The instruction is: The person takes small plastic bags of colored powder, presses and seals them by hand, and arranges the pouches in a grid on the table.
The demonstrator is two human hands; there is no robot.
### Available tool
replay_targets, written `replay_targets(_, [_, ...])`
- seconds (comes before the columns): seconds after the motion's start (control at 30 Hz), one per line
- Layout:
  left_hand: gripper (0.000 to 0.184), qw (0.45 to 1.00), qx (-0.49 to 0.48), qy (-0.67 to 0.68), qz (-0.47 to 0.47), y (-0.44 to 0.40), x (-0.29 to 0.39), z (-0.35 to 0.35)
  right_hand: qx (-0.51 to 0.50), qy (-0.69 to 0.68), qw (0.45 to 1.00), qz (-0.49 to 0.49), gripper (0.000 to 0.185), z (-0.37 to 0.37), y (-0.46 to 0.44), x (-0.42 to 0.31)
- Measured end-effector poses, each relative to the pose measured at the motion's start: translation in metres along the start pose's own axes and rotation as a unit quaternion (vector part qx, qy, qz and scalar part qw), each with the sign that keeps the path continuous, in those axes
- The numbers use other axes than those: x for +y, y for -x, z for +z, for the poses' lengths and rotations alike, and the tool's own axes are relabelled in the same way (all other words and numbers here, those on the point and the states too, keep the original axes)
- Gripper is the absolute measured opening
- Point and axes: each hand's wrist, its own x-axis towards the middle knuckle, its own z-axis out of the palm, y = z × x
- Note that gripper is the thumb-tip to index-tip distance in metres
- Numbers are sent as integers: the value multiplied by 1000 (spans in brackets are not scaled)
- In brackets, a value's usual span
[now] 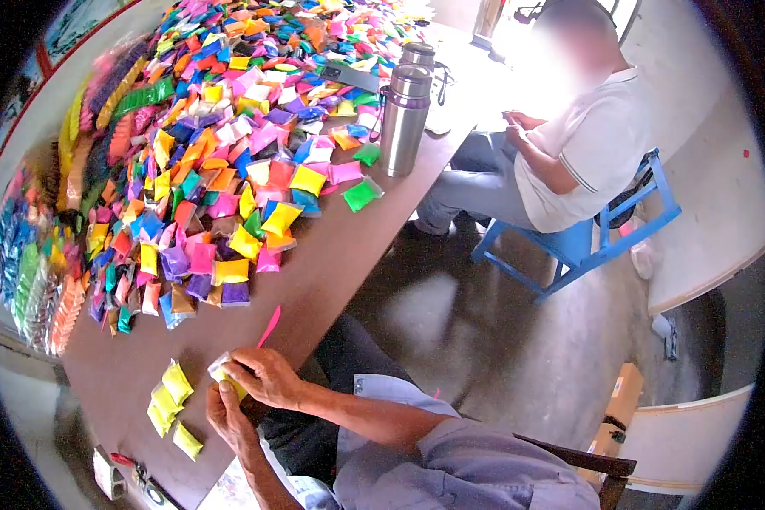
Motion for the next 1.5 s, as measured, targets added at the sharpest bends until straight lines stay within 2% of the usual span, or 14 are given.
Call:
replay_targets(0.13, [31,999,16,-36,17,1,7,0,-12,5,999,-30,18,0,1,1])
replay_targets(0.3, [31,1000,14,11,-19,3,-3,-4,-14,-1,999,-32,19,-2,0,-4])
replay_targets(0.4, [29,998,16,61,25,-1,-8,0,-14,19,998,-50,20,-3,1,-1])
replay_targets(0.53, [27,999,26,41,12,0,12,8,-11,-8,995,-97,18,-2,2,1])
replay_targets(0.7, [25,999,49,4,10,-1,5,6,-28,4,998,-64,22,-2,3,-2])
replay_targets(0.77, [23,995,82,54,16,2,15,15,-44,6,998,-33,21,-4,3,-3])
replay_targets(0.8, [20,997,70,6,14,2,16,10,-44,11,999,-29,18,-6,2,-6])
replay_targets(0.97, [18,998,42,49,-9,4,18,8,10,-9,1000,-8,12,0,6,3])
replay_targets(1.1, [23,999,39,22,-16,2,24,4,-14,4,999,-31,11,-2,0,-7])
replay_targets(1.13, [27,999,41,14,-4,3,26,3,-36,17,999,3,14,-5,1,-9])
replay_targets(1.23, [25,996,74,41,12,3,11,6,-59,43,997,2,13,-3,-2,-15])
replay_targets(1.3, [25,998,56,-4,-10,4,15,1,-68,44,997,4,13,-4,-4,-19])
replay_targets(1.4, [22,998,28,32,-37,4,20,2,-21,30,999,5,13,-2,0,-11])
replay_targets(1.5, [23,997,71,32,-18,1,23,8,-1,33,999,-6,9,0,2,-7])
